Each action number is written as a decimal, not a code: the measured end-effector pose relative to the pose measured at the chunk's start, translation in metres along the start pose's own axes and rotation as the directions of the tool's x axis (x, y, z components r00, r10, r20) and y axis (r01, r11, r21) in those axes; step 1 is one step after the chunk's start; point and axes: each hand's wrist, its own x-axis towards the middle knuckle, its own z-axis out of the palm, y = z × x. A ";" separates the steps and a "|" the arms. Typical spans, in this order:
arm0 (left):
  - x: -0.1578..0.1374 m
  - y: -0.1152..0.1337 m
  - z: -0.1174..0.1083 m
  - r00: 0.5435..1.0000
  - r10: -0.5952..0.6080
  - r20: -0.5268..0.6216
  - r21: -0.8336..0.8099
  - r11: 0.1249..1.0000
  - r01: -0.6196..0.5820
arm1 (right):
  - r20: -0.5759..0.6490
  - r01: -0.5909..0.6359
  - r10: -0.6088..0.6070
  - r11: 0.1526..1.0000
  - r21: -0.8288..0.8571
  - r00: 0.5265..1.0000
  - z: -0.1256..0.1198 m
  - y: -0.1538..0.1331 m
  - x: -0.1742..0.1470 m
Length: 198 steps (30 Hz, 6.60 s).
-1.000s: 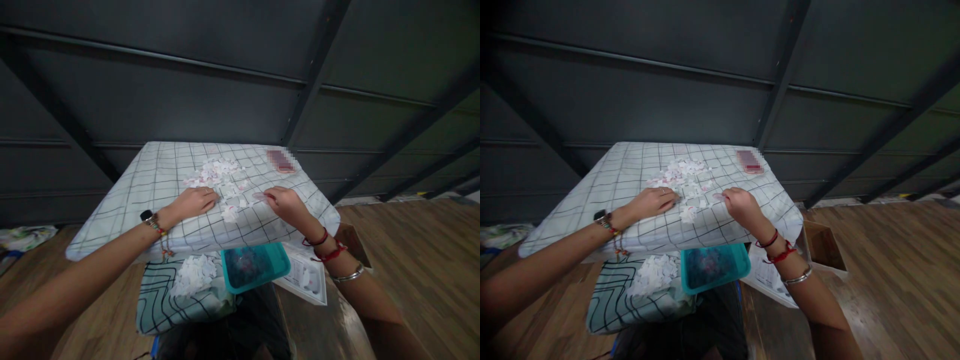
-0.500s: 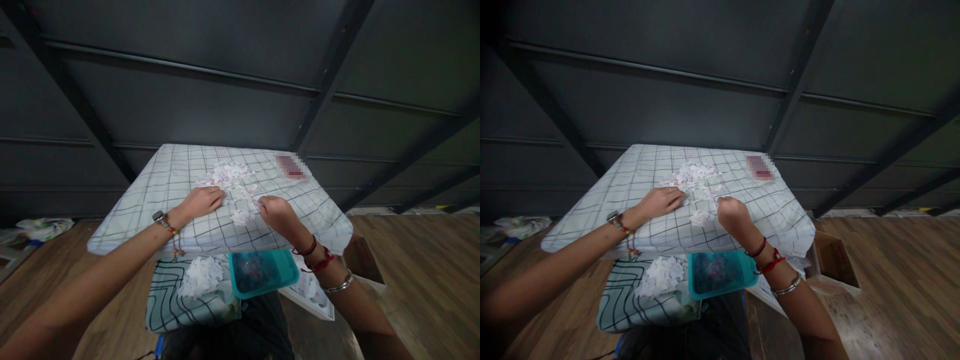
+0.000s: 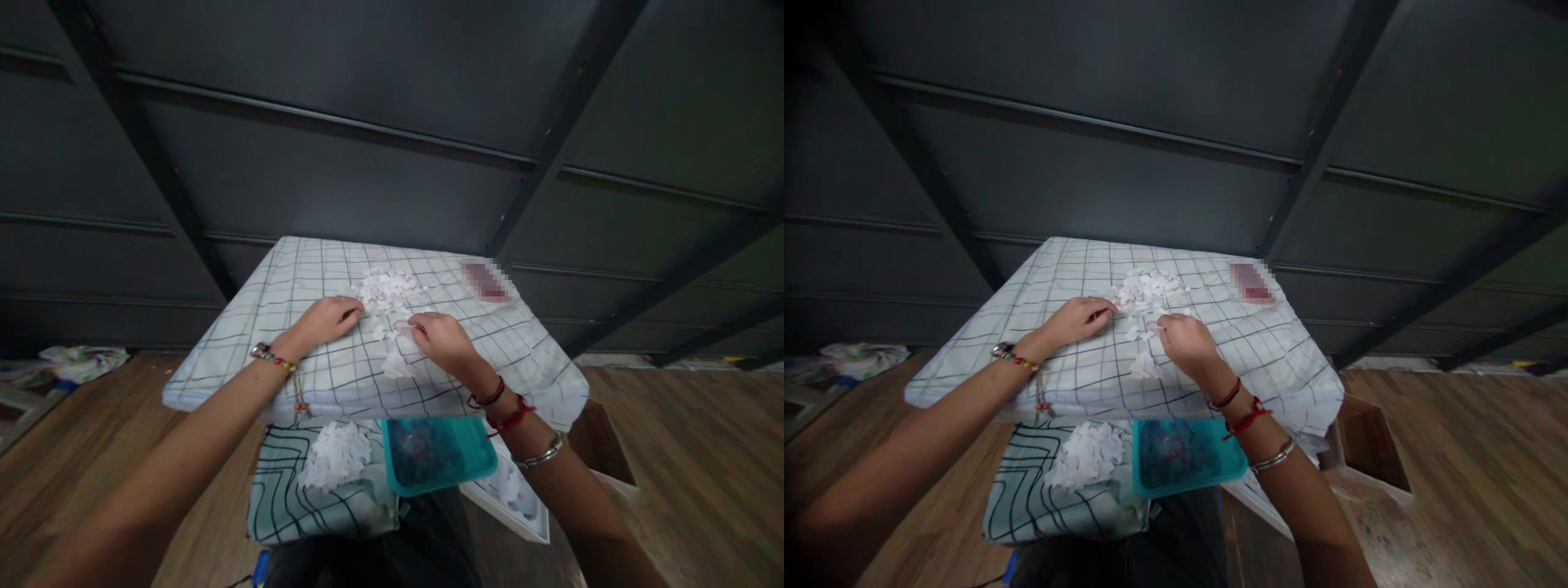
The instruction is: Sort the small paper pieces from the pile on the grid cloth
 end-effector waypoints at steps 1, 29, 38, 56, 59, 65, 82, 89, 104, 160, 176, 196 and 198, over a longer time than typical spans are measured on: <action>0.000 -0.001 0.000 1.000 -0.008 -0.003 -0.003 1.000 0.008 | 0.016 0.014 -0.014 1.000 -0.001 1.000 0.000 0.001 0.002; -0.001 0.004 -0.002 0.996 -0.048 0.071 -0.019 0.999 0.050 | 0.019 0.026 -0.025 0.997 -0.070 1.000 0.000 0.026 0.006; 0.000 0.003 -0.001 0.996 -0.036 0.075 -0.030 0.999 0.038 | 0.012 0.035 -0.034 0.993 -0.109 0.999 0.000 0.029 -0.003; 0.000 0.003 -0.001 0.996 -0.046 0.081 -0.030 0.998 0.049 | -0.003 -0.011 0.011 0.983 -0.184 1.000 -0.007 0.027 -0.041; 0.000 0.002 0.000 0.996 -0.049 0.078 -0.014 0.999 0.050 | -0.013 -0.065 0.064 0.978 -0.199 0.998 -0.007 0.027 -0.043; 0.000 0.000 0.002 0.996 -0.048 0.080 0.002 0.999 0.048 | -0.070 -0.106 0.096 0.983 -0.153 0.993 -0.012 0.032 -0.042; -0.001 0.001 0.001 0.995 -0.034 0.096 0.006 0.999 0.034 | 0.040 0.042 -0.041 0.998 -0.043 0.998 -0.028 0.061 -0.066; -0.001 0.002 0.001 0.995 -0.026 0.097 0.024 0.999 0.024 | 0.023 0.112 -0.112 0.994 -0.015 0.993 -0.025 0.062 -0.063; 0.001 0.005 -0.001 0.992 -0.058 0.111 -0.009 0.998 0.059 | 0.181 0.204 -0.221 0.973 0.107 0.958 -0.044 0.038 -0.099; 0.000 0.003 0.002 0.992 -0.039 0.120 -0.003 0.999 0.040 | -0.001 0.145 -0.147 0.975 -0.167 0.989 -0.015 0.041 -0.046; 0.001 0.004 0.001 0.993 -0.026 0.118 0.002 1.000 0.026 | -0.062 -0.024 0.013 0.985 -0.170 0.998 -0.014 0.046 -0.050; 0.001 0.003 0.002 0.992 -0.025 0.121 -0.002 1.000 0.025 | 0.004 0.090 -0.090 0.995 -0.037 0.996 -0.029 0.032 -0.067; 0.000 0.003 0.002 0.993 -0.027 0.118 -0.002 1.000 0.027 | -0.003 0.072 -0.072 0.996 -0.049 0.997 -0.025 0.031 -0.065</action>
